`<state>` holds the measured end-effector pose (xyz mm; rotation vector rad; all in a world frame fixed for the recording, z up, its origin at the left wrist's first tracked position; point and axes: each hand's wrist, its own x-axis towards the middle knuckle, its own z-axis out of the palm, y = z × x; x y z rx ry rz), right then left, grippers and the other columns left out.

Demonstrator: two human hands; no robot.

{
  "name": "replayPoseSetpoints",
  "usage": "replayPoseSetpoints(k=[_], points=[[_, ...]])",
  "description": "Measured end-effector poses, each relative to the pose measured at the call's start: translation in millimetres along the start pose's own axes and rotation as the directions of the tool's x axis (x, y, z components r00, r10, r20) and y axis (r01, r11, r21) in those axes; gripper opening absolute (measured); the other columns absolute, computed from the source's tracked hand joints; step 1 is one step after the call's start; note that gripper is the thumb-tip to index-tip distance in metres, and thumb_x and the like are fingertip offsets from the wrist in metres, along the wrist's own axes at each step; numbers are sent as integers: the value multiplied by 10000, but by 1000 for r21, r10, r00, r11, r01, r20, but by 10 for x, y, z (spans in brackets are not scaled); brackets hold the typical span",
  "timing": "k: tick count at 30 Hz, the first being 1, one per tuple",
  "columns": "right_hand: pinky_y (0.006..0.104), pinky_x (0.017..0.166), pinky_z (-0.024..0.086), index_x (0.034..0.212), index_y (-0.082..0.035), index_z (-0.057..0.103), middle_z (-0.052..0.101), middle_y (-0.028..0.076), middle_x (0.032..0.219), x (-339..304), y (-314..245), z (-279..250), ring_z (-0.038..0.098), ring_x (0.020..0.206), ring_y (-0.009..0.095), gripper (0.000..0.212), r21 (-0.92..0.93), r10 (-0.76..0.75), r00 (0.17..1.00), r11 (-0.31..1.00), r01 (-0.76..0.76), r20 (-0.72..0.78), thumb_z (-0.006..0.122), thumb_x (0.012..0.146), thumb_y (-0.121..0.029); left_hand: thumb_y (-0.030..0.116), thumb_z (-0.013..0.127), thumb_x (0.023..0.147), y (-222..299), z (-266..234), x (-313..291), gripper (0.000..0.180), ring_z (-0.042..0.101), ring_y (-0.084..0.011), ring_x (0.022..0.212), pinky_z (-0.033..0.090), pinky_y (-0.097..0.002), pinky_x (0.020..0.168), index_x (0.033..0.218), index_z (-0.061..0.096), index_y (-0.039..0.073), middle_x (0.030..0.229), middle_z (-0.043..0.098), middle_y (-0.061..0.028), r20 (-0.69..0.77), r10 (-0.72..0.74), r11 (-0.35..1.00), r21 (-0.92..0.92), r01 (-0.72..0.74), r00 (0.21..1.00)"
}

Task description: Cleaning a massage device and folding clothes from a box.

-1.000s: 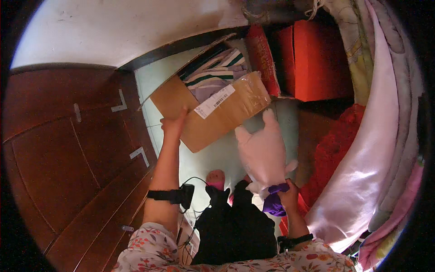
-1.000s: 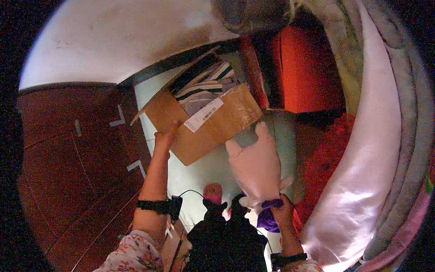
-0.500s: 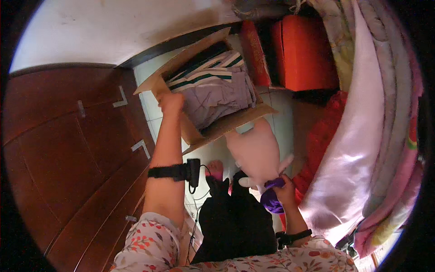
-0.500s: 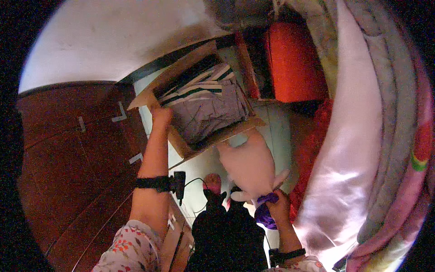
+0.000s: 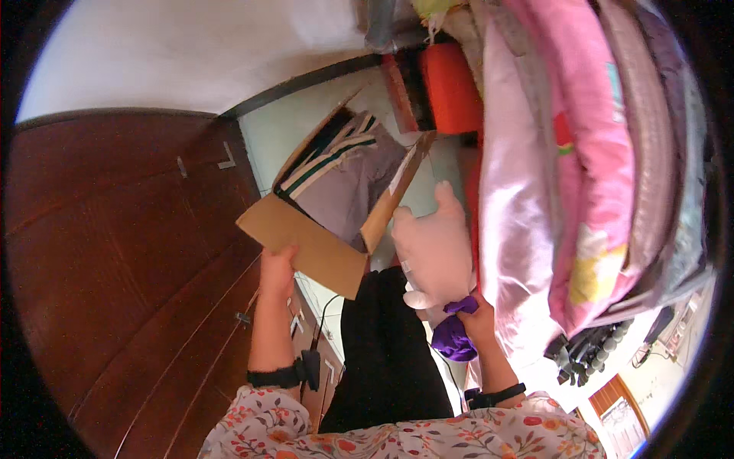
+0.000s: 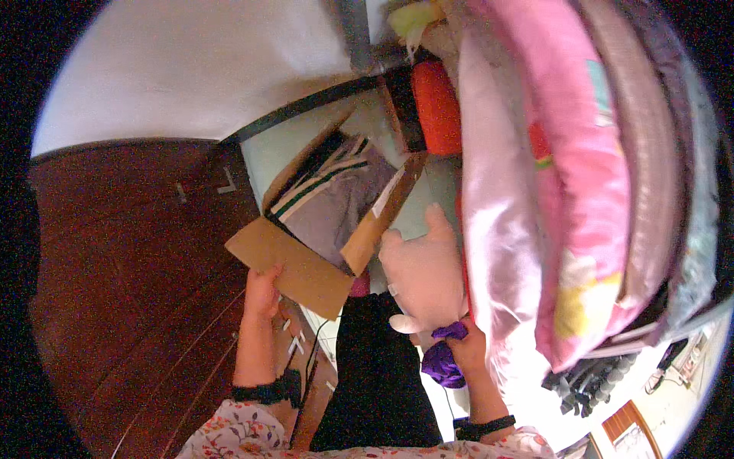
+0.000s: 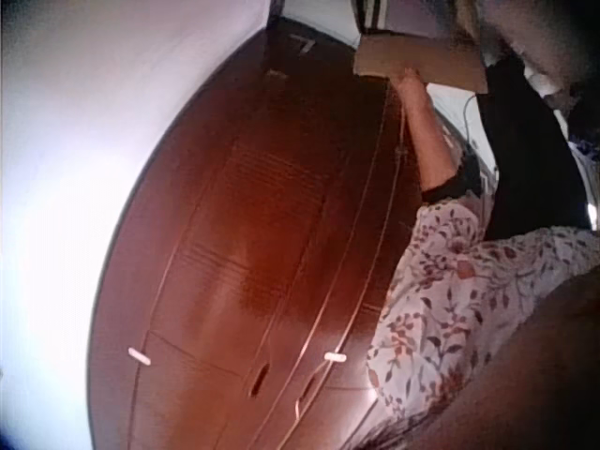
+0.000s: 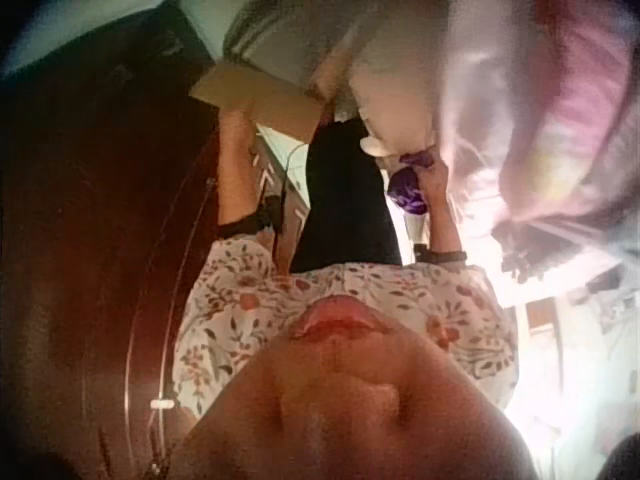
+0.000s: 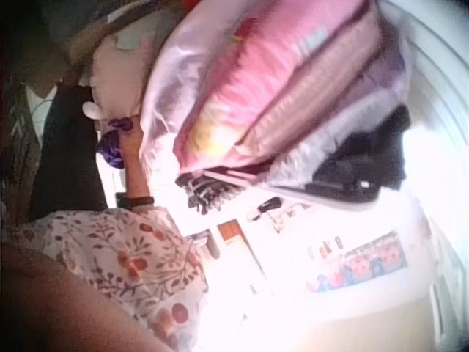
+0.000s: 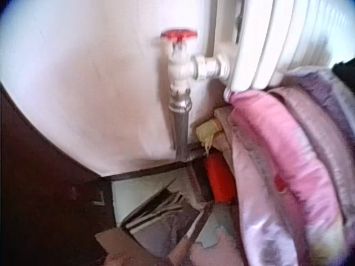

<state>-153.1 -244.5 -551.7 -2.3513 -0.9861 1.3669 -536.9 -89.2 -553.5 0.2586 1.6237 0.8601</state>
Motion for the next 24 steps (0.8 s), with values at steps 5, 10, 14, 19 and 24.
replayPoseSetpoints(k=[5,10,14,19,24], points=[[298,676,483,860,-11,605,655,105,759,-487,-415,-344,631,707,193,264,-78,-14,1000,997,12,-14,643,599,2,11,550,840,342,69,-972,379,529,-217,1043,420,-337,901,1207,464,-35,1162,538,-118,-24,-35,987,-157,31,999],[329,689,485,943,-45,619,649,117,777,-944,-398,-627,640,737,244,363,-179,-152,988,972,151,10,662,583,-32,17,545,843,465,-126,-1844,395,516,-229,1065,406,-335,915,1221,448,-46,1185,523,-123,-30,21,995,-97,-24,999],[435,692,475,880,-96,615,637,165,827,-1419,-341,-863,611,789,353,304,-365,-204,979,911,190,-1,679,590,-162,43,575,811,663,-274,-2453,464,530,-264,1064,430,-369,899,1238,412,-39,1186,524,-146,-67,3,999,54,1,998],[434,706,469,869,-107,609,632,162,810,-2224,-347,-1131,604,796,356,293,-349,-142,988,930,113,-58,680,596,-185,45,567,795,846,-482,-2837,466,535,-266,1046,430,-364,882,1228,416,-37,1158,527,-151,143,154,979,110,-170,978],[433,711,471,878,-125,617,636,155,807,-3263,-34,-1417,609,801,350,279,-173,-84,975,984,48,-204,681,616,-199,38,551,785,1143,-357,-3530,451,552,-262,1004,442,-365,850,1211,427,-41,1115,539,-139,208,184,961,167,-220,961]])
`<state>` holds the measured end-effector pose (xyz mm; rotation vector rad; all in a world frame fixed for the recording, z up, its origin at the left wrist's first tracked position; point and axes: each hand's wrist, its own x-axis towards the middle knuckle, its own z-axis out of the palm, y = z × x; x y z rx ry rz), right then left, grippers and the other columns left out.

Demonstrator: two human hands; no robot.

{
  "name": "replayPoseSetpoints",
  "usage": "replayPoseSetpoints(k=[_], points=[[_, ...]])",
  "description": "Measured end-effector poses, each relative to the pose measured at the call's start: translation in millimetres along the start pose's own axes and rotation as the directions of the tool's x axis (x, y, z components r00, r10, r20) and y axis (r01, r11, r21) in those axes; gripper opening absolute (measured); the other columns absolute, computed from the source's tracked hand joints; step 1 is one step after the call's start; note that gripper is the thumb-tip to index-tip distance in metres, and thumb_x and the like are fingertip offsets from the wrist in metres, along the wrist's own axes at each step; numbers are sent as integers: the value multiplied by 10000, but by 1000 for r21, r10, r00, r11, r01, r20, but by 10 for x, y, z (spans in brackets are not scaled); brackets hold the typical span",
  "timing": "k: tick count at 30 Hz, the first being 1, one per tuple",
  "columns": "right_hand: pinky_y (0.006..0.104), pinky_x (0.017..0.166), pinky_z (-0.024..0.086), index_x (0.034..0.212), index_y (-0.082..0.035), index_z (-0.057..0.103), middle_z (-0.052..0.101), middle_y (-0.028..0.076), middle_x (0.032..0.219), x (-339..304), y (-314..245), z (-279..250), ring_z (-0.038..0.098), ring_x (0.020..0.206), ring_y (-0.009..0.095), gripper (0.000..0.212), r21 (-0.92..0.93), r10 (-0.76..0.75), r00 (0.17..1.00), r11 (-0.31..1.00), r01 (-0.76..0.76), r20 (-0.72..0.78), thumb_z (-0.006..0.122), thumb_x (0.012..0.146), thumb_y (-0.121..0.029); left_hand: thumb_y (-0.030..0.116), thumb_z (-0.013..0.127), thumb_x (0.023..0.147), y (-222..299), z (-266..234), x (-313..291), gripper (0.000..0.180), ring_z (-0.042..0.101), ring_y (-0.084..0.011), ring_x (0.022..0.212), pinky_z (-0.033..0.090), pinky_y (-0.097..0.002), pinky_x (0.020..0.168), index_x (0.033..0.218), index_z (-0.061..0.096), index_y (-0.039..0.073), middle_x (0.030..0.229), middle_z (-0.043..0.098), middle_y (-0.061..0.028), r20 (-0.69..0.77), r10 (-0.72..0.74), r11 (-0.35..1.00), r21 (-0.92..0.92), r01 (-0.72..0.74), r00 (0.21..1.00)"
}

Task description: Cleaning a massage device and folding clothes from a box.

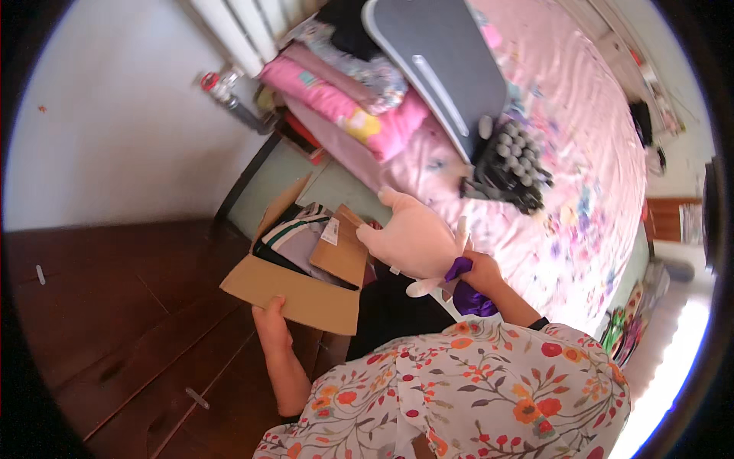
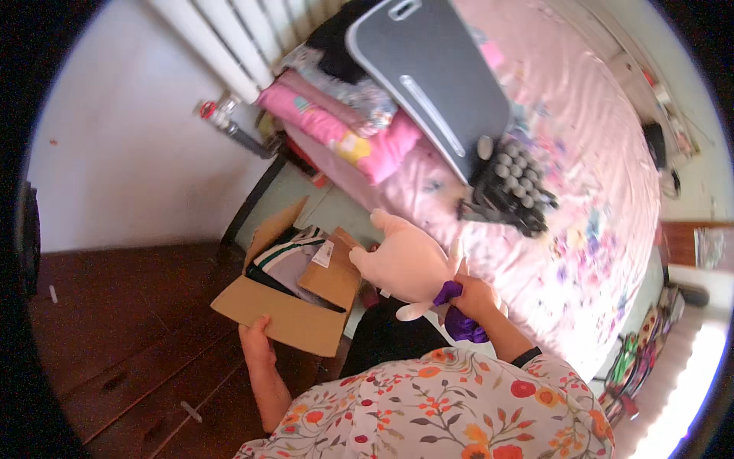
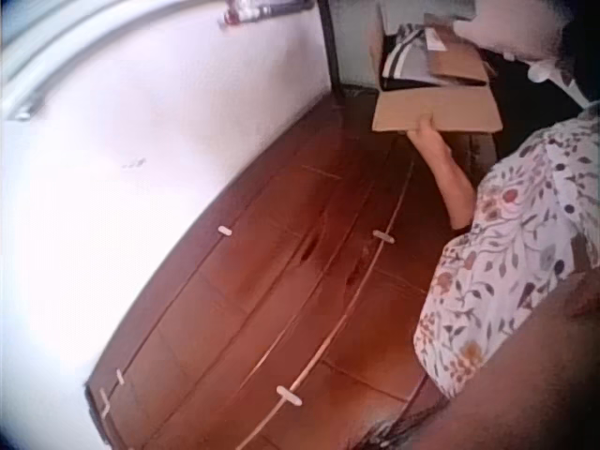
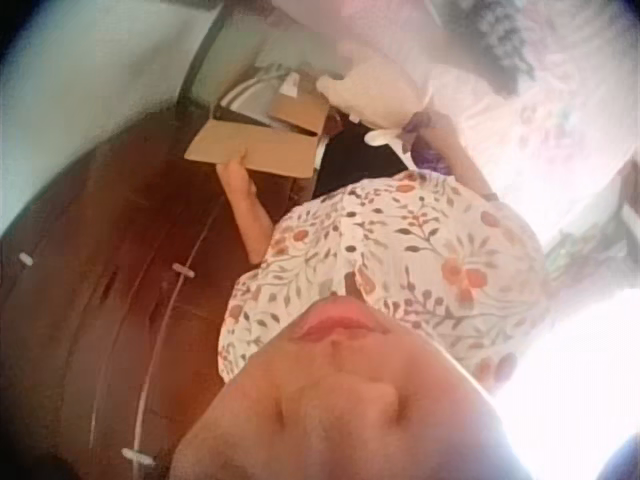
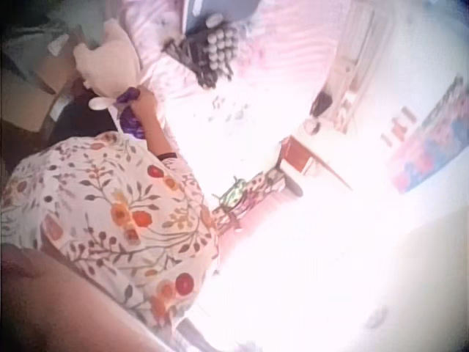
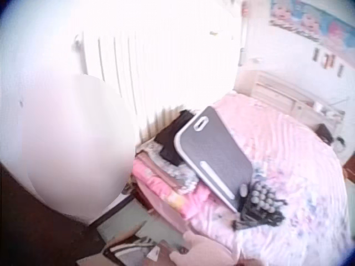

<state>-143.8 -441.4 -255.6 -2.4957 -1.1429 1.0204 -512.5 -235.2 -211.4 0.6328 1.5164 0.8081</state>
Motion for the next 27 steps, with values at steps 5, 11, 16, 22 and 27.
replayPoseSetpoints(k=[5,11,16,22,27], points=[[416,722,480,920,-129,641,644,157,823,-1153,208,-551,615,811,342,309,117,174,970,981,-155,-168,679,617,-177,33,538,787,450,195,-711,415,557,-249,990,448,-365,833,1185,456,-48,1107,547,-142,141,53,991,113,-69,989],[334,690,484,897,-46,636,648,134,761,-1952,907,-839,630,717,236,293,512,312,924,844,-161,-223,680,608,-69,33,549,770,843,558,-1443,375,586,-238,917,463,-348,800,1133,503,-53,1036,584,-128,362,140,971,130,-198,922],[305,663,480,875,-27,639,650,83,739,-2437,1468,-1298,613,674,169,271,637,382,874,763,-113,-301,667,606,-6,7,547,762,1193,1023,-2302,320,601,-218,866,476,-311,759,1076,545,-58,978,611,-108,463,173,960,118,-254,869],[304,670,480,898,-32,648,660,74,753,-2752,2645,-1565,613,687,157,294,664,442,802,744,-77,-402,661,609,14,17,532,757,970,1195,-3102,321,599,-210,867,473,-311,753,1071,536,-50,994,606,-113,524,176,951,127,-281,833],[326,683,478,909,-34,648,657,117,764,-2755,3614,-1892,627,711,219,309,600,451,753,795,-94,-480,662,601,-14,36,517,765,686,1823,-3776,337,592,-201,887,464,-311,767,1092,527,-44,993,607,-106,602,172,925,173,-338,780]])
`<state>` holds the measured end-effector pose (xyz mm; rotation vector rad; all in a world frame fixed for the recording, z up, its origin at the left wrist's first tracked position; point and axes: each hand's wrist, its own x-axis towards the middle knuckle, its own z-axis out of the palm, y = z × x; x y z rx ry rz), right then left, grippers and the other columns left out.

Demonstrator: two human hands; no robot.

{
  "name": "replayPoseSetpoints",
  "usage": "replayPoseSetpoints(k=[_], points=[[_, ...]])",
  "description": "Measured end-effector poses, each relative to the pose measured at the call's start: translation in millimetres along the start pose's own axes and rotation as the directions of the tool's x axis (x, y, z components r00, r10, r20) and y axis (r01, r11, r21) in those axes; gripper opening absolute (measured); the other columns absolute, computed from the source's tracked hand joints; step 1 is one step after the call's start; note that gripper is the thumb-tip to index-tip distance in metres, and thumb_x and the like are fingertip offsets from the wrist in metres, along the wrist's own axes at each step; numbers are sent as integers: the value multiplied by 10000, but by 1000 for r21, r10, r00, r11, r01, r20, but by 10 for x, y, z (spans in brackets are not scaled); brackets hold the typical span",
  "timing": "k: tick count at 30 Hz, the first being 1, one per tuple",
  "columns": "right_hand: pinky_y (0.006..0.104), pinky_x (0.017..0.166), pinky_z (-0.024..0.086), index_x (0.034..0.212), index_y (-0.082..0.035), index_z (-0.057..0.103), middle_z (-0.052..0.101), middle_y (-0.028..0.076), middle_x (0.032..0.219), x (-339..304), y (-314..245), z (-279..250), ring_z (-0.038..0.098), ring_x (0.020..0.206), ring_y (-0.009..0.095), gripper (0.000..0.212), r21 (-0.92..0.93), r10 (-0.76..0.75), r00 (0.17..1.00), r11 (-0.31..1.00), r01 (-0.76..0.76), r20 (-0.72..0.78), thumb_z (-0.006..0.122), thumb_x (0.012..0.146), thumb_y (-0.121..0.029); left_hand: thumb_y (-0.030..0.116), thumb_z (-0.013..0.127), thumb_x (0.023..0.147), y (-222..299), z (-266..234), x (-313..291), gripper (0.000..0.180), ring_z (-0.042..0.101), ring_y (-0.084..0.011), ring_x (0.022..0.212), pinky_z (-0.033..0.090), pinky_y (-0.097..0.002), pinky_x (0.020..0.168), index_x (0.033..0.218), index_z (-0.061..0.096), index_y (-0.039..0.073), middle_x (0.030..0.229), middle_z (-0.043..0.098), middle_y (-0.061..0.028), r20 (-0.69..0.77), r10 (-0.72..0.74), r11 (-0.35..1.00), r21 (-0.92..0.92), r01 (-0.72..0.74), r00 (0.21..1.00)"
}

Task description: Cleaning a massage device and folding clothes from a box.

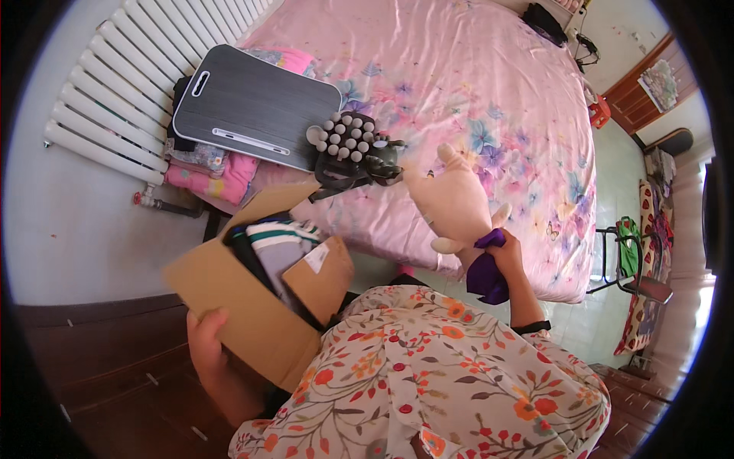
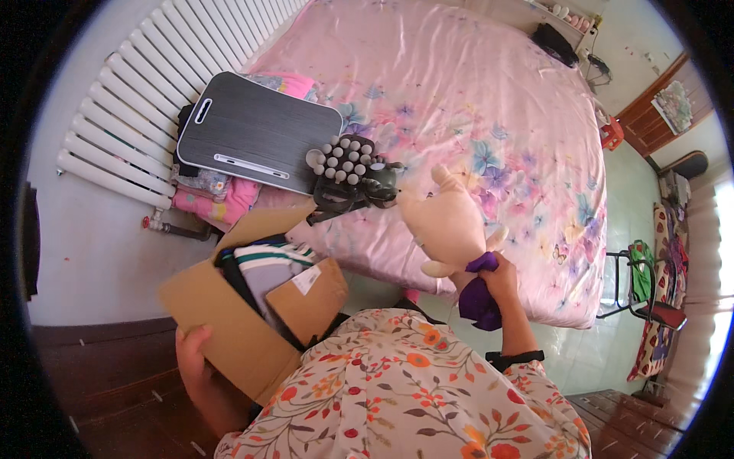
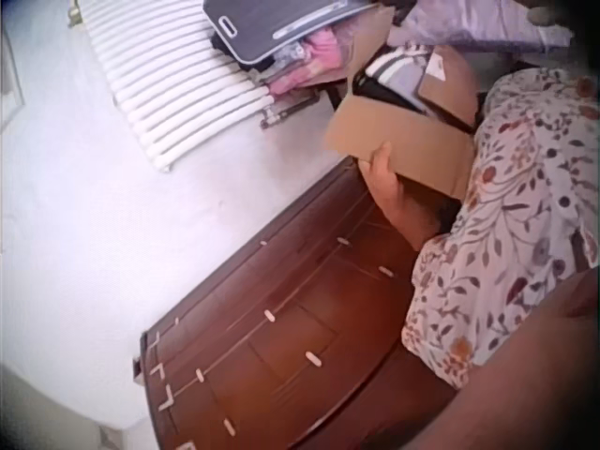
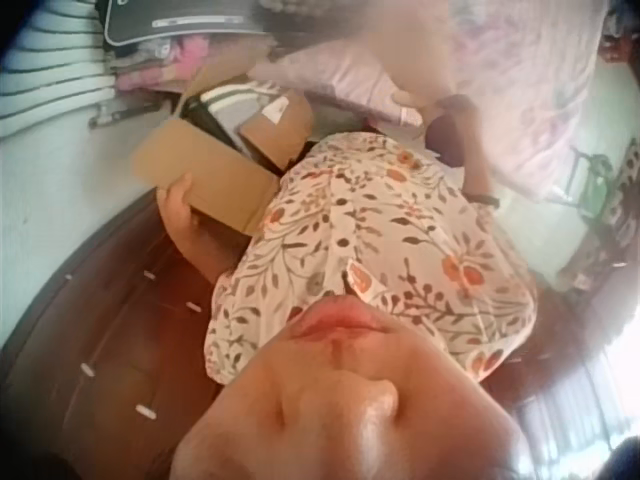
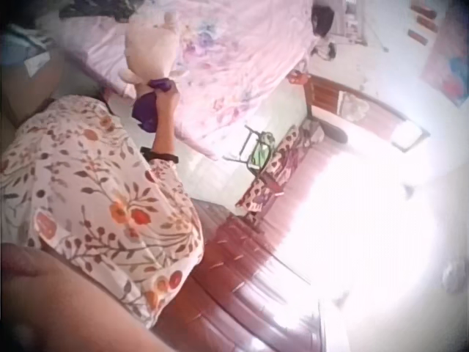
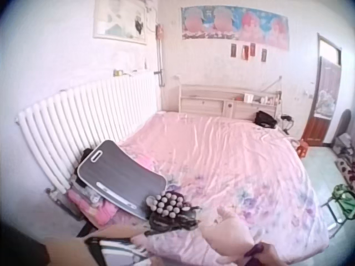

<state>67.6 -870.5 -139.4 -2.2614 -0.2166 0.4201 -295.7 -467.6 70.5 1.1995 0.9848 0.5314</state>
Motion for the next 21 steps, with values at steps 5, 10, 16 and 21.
replayPoseSetpoints(k=[5,10,16,21], points=[[312,728,484,896,-20,646,671,125,823,588,353,-281,642,772,223,287,178,11,998,984,1,-66,655,610,-28,40,539,746,141,1190,138,360,599,-191,879,463,-306,769,1099,552,-31,977,622,-87,95,-49,992,-108,59,994],[294,756,484,892,-13,650,683,87,849,1002,733,-590,639,800,188,258,185,34,975,983,8,-221,600,645,41,63,596,748,-266,2007,759,307,608,-179,880,459,-306,802,1046,600,-10,956,643,-80,447,-127,991,27,129,885],[276,783,474,899,0,646,679,73,870,1091,512,-1075,624,803,164,227,360,57,909,927,105,-413,600,688,69,76,619,772,-1039,3103,1000,396,588,-189,961,454,-323,842,1149,528,-5,1064,609,-90,570,-201,969,-3,247,797],[262,763,470,907,11,634,652,58,855,1117,754,-1394,598,782,146,220,368,72,842,917,155,-534,624,696,72,94,616,798,-1739,3276,1315,400,575,-187,992,454,-336,850,1180,517,29,1110,586,-60,671,-285,929,17,371,684]])
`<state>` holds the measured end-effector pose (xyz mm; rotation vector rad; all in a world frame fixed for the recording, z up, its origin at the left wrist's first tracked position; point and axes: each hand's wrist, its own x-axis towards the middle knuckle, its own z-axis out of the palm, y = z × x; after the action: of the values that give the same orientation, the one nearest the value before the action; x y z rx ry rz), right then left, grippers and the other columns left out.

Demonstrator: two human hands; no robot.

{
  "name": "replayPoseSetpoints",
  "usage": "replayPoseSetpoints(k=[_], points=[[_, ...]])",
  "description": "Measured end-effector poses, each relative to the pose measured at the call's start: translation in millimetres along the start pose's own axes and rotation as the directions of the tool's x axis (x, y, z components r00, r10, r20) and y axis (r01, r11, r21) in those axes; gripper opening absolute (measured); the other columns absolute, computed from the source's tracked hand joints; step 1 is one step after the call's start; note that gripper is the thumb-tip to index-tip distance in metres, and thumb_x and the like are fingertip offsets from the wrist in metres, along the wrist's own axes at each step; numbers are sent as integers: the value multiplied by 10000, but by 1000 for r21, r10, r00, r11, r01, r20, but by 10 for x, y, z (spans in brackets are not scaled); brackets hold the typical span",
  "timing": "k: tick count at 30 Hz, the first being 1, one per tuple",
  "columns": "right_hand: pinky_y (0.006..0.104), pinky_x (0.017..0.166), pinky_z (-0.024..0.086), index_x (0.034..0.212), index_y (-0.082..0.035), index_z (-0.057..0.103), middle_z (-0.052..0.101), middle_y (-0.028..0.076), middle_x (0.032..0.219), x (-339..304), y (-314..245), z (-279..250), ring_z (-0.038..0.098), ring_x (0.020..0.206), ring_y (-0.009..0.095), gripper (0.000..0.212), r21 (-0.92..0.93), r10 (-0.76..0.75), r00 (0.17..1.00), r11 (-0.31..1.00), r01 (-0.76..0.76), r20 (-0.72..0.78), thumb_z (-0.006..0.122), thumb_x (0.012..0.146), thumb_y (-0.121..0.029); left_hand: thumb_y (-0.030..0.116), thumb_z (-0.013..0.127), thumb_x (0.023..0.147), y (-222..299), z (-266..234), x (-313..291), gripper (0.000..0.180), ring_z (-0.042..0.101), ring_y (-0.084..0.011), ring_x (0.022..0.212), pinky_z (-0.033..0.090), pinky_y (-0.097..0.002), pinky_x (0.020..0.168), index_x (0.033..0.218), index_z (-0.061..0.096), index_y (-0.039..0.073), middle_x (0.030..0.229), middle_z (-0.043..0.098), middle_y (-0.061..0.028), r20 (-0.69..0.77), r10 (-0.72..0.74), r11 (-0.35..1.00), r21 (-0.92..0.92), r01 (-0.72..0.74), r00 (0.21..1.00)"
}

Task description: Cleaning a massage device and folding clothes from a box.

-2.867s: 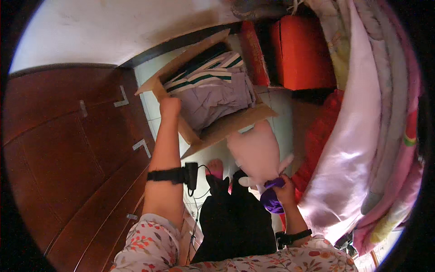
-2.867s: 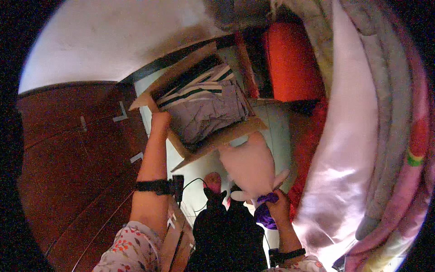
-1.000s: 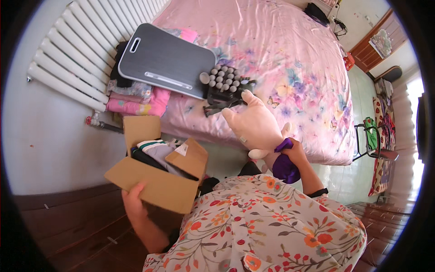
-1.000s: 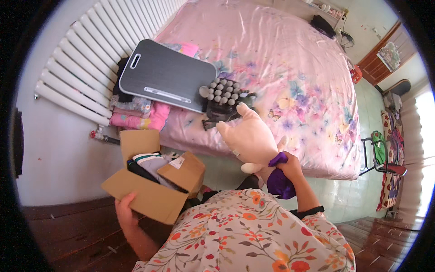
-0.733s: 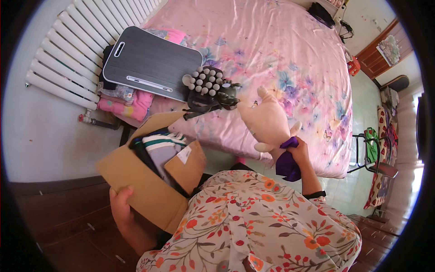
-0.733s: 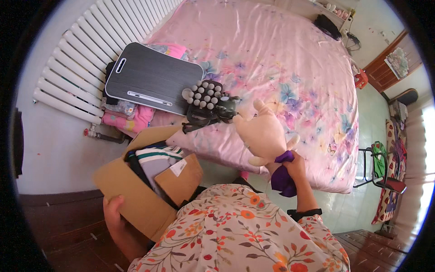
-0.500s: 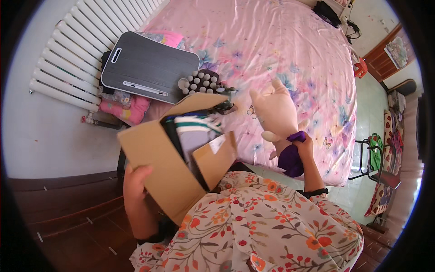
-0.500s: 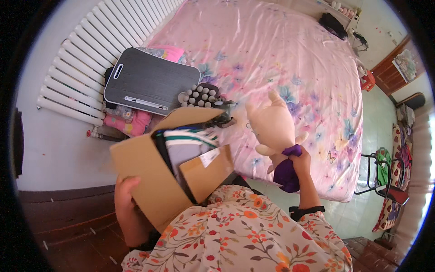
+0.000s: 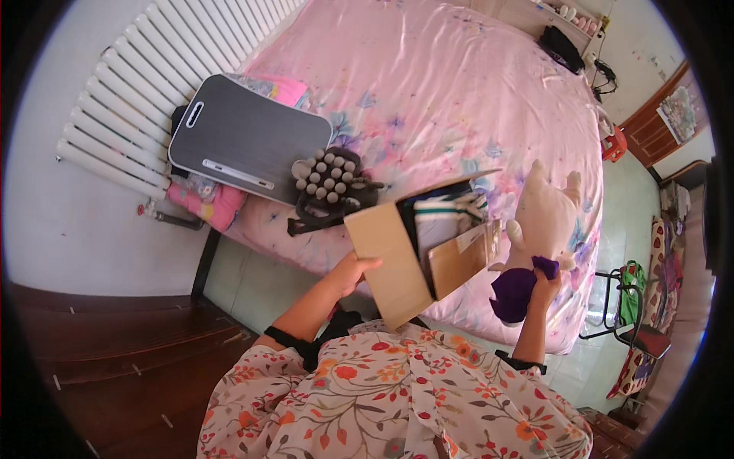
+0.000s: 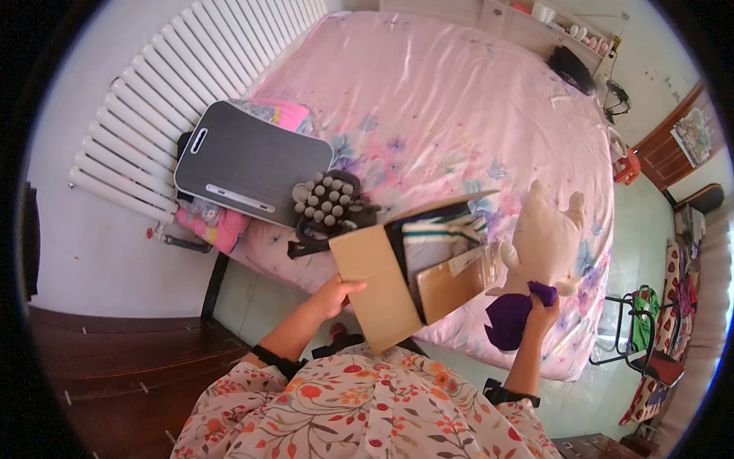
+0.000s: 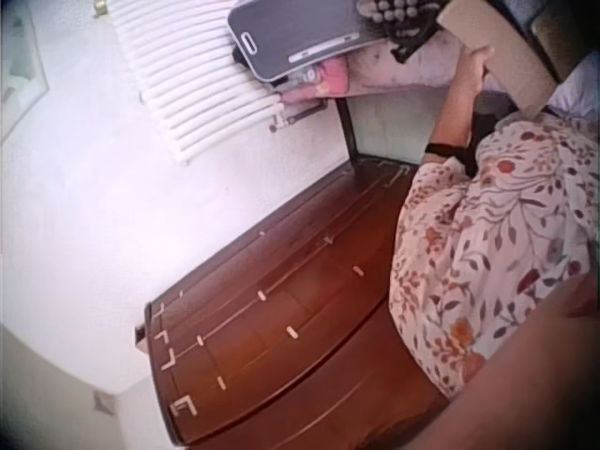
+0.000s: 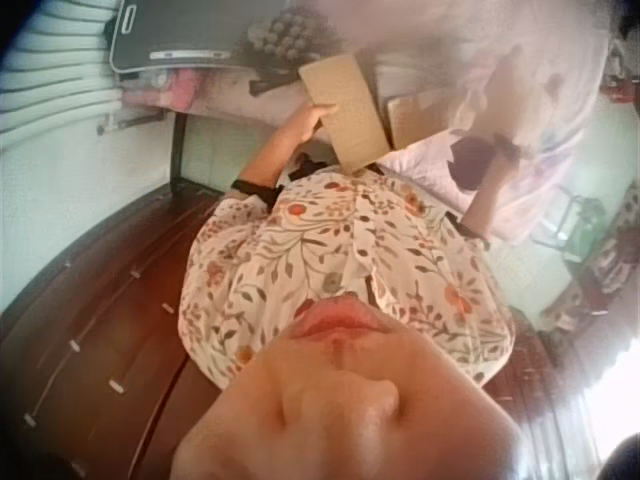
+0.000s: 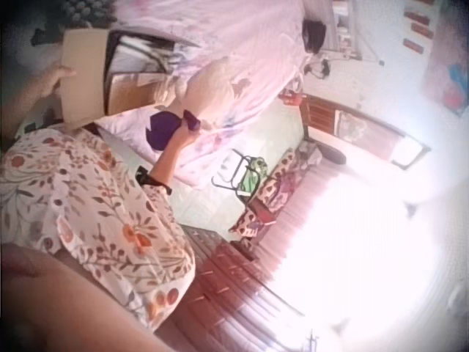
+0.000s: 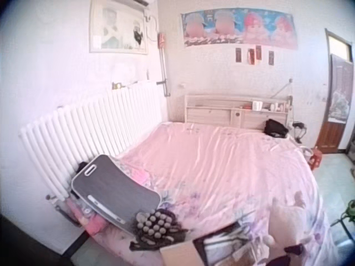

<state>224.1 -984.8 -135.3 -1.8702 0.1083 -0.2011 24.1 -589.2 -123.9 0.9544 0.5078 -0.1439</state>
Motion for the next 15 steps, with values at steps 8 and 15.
replayPoseSetpoints(k=[8,15], points=[[258,711,476,896,9,610,637,57,840,-248,-379,122,592,748,145,213,134,133,990,981,-139,55,622,698,87,145,595,824,-359,-572,65,313,637,-194,837,516,-335,720,1112,582,24,984,646,-77,-170,-197,940,246,235,966],[229,685,474,852,-6,563,585,27,756,-396,-1144,603,577,696,128,217,274,128,955,940,-203,267,627,678,107,223,562,873,-222,-461,124,334,644,-240,870,544,-321,628,1139,550,22,1011,639,-116,-217,-362,791,444,422,907]])
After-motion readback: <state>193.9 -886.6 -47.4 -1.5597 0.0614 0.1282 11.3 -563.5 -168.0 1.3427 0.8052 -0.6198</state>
